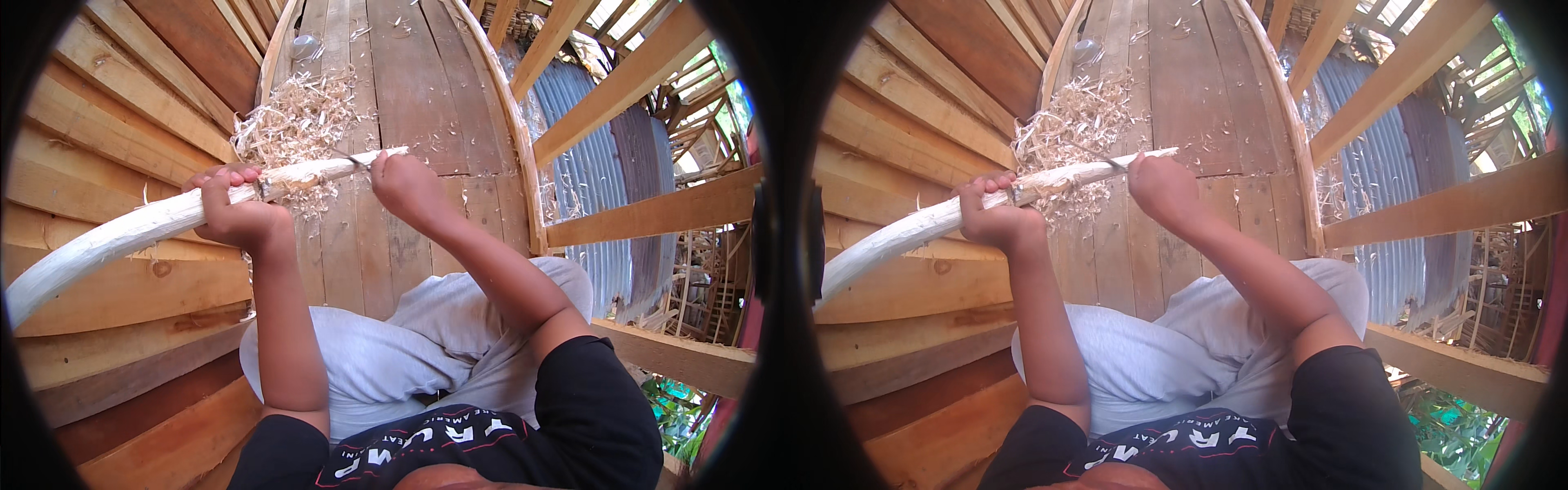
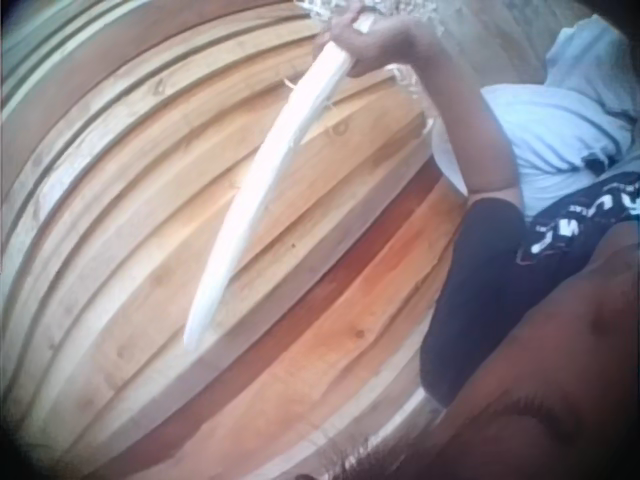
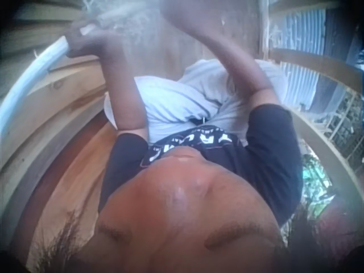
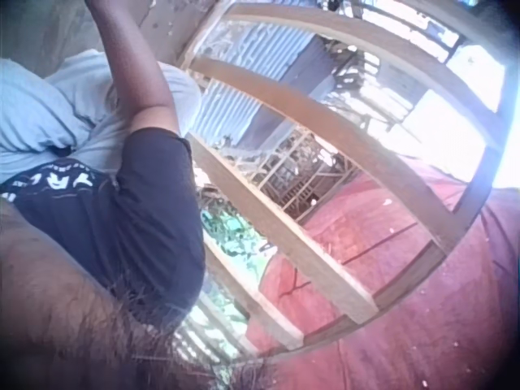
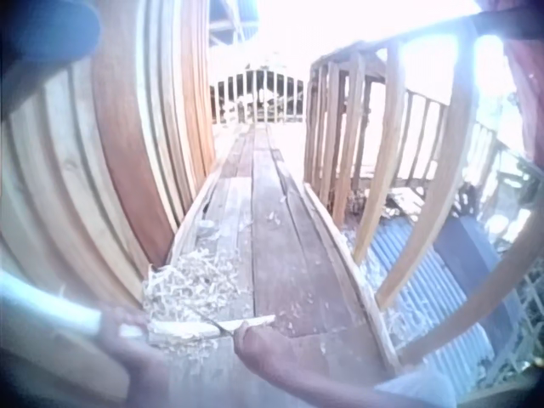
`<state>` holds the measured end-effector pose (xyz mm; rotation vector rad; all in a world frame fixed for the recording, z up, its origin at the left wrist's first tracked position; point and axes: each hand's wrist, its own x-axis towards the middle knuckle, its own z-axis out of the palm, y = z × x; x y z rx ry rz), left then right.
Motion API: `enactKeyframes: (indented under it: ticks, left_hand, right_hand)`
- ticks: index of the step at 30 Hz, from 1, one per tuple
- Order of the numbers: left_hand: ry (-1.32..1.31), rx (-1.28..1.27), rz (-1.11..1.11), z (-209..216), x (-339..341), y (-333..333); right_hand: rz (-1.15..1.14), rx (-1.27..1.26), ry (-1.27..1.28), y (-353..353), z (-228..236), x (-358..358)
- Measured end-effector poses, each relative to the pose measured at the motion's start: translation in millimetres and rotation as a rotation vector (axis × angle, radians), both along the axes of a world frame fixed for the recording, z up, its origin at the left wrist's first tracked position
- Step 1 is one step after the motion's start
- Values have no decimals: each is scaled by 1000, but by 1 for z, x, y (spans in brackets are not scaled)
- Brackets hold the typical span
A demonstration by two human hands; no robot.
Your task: The person carves a long piece of wood using a knife, removing shavings and shaping the surface. The person holds the wood with one hand and uses the knife with the other to peel and smooth the wood.
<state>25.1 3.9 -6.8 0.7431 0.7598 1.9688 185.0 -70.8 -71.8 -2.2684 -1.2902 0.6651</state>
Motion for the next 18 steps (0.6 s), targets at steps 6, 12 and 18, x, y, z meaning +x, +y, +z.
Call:
enactKeyframes:
  ticks: [6, 12, 18]
  left_hand:
    - [-35, 39, -34, 7, 14, -9]
    - [-22, 4, 18, 7, 6, -2]
    - [-32, -43, 8, 0, -3, 5]
  right_hand:
    - [-148, 92, -19, 11, -54, 31]
    - [0, 74, -129, 8, -17, -5]
    - [-92, 86, -83, 8, -40, 8]
